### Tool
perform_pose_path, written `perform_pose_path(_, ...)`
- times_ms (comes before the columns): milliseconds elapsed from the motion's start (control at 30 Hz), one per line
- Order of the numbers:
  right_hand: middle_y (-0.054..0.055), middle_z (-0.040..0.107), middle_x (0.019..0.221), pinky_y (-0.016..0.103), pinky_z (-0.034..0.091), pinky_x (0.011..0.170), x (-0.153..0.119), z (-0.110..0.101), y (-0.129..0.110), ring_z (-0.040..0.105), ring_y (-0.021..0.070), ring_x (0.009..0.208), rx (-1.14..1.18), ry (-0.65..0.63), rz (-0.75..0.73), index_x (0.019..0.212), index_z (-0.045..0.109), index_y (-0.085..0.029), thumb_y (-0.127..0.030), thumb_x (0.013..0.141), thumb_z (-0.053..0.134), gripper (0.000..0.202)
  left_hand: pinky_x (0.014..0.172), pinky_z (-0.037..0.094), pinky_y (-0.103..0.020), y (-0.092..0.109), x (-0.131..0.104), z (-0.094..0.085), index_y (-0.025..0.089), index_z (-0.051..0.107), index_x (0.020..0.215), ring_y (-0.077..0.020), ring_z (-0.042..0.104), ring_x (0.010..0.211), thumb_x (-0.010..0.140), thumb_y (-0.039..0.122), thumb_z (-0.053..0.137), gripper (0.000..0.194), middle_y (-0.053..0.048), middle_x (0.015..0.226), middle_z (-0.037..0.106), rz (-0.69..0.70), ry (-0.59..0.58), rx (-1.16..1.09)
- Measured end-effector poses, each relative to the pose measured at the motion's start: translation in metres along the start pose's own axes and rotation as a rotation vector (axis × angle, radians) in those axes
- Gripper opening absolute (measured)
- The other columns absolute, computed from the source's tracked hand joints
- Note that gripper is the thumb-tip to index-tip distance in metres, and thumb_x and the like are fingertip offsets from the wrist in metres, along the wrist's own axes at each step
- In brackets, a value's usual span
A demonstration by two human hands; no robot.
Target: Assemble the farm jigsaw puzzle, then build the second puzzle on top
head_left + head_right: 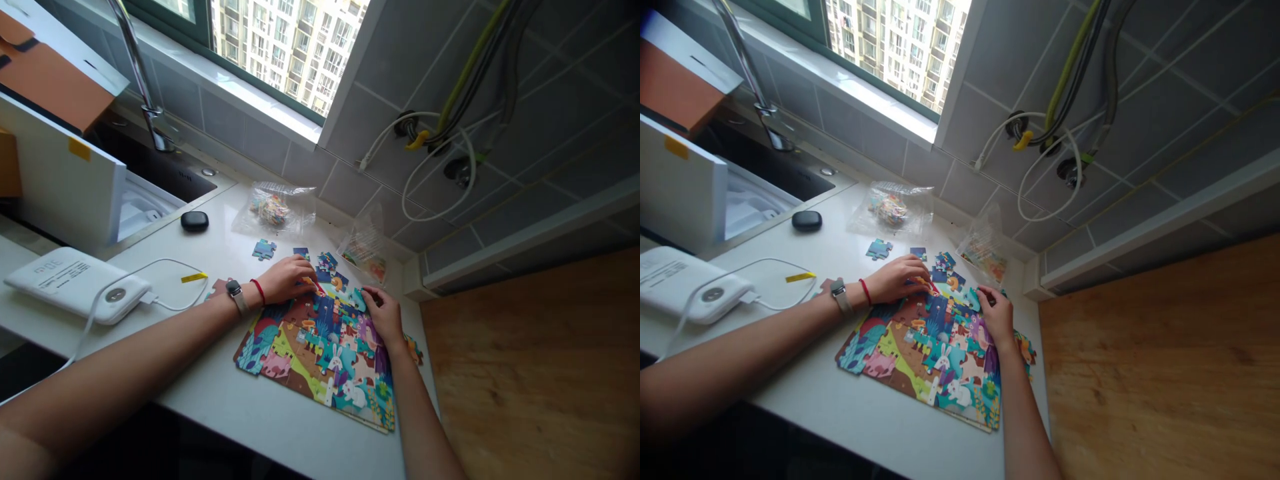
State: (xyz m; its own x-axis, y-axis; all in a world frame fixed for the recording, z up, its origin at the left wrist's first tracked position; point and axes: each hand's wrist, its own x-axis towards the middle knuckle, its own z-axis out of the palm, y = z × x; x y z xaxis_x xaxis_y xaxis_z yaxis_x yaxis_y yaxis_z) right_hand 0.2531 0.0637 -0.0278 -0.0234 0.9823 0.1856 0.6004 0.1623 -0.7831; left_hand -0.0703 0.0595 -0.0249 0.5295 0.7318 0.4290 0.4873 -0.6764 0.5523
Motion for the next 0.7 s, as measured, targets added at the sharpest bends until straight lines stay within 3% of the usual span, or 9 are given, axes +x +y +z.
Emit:
perform_pose_path(133, 0.012, 0.082, 0.09, 0.039, 0.06, 0.075, -0.003, 0.003, -0.004, 0.074, 0.0263, 0.075, -0.029, 0.012, -0.022, 0.098, 0.084, -0.018, -0.062, 0.083, 0.071, 0.048, 0.094, 0.052, -0.04, 0.004, 0.0, -0.001, 0.022, 0.078, 0.101, -0.0243, 0.066, 0.1, 0.103, 0.039, 0.063, 0.023, -0.008, 0.107, 0.076, -0.013, -0.023, 0.063)
perform_pose_path(233, 0.012, 0.082, 0.091, 0.04, 0.059, 0.078, -0.004, 0.003, -0.004, 0.074, 0.0265, 0.077, -0.033, 0.011, -0.018, 0.097, 0.084, -0.018, -0.059, 0.083, 0.07, 0.045, 0.102, 0.052, -0.046, 0.018, -0.003, 0.003, 0.023, 0.074, 0.118, -0.029, 0.064, 0.116, 0.101, 0.044, 0.065, 0.029, -0.011, 0.125, 0.072, -0.001, -0.065, 0.111)
perform_pose_path(367, 0.011, 0.082, 0.09, 0.039, 0.058, 0.078, -0.005, 0.004, -0.002, 0.073, 0.0262, 0.078, -0.02, 0.015, -0.008, 0.096, 0.084, -0.018, -0.057, 0.083, 0.071, 0.043, 0.119, 0.041, -0.054, 0.039, -0.013, 0.016, 0.024, 0.052, 0.152, -0.0373, 0.046, 0.147, 0.096, 0.06, 0.066, 0.068, -0.015, 0.161, 0.048, 0.032, -0.148, 0.093)
perform_pose_path(433, 0.011, 0.082, 0.088, 0.038, 0.058, 0.076, -0.007, 0.005, -0.001, 0.073, 0.0254, 0.076, -0.011, 0.022, 0.005, 0.095, 0.084, -0.018, -0.056, 0.083, 0.071, 0.042, 0.124, 0.033, -0.059, 0.042, -0.017, 0.023, 0.024, 0.043, 0.16, -0.0418, 0.033, 0.156, 0.095, 0.065, 0.064, 0.079, -0.016, 0.171, 0.034, 0.02, -0.209, 0.096)
perform_pose_path(500, 0.011, 0.082, 0.087, 0.037, 0.058, 0.074, -0.008, 0.006, -0.001, 0.072, 0.0245, 0.074, -0.001, 0.027, 0.016, 0.096, 0.084, -0.017, -0.055, 0.083, 0.072, 0.041, 0.124, 0.03, -0.063, 0.041, -0.019, 0.025, 0.024, 0.044, 0.16, -0.0464, 0.025, 0.158, 0.092, 0.07, 0.065, 0.085, -0.016, 0.173, 0.028, 0.005, -0.275, 0.106)
perform_pose_path(700, 0.01, 0.082, 0.084, 0.034, 0.057, 0.067, -0.009, 0.005, -0.004, 0.069, 0.0221, 0.068, 0.035, 0.019, 0.015, 0.094, 0.083, -0.017, -0.052, 0.081, 0.073, 0.038, 0.125, 0.027, -0.067, 0.026, -0.016, 0.019, 0.029, 0.056, 0.153, -0.0476, 0.025, 0.158, 0.088, 0.062, 0.076, 0.076, -0.011, 0.166, 0.043, 0.065, -0.393, 0.064)
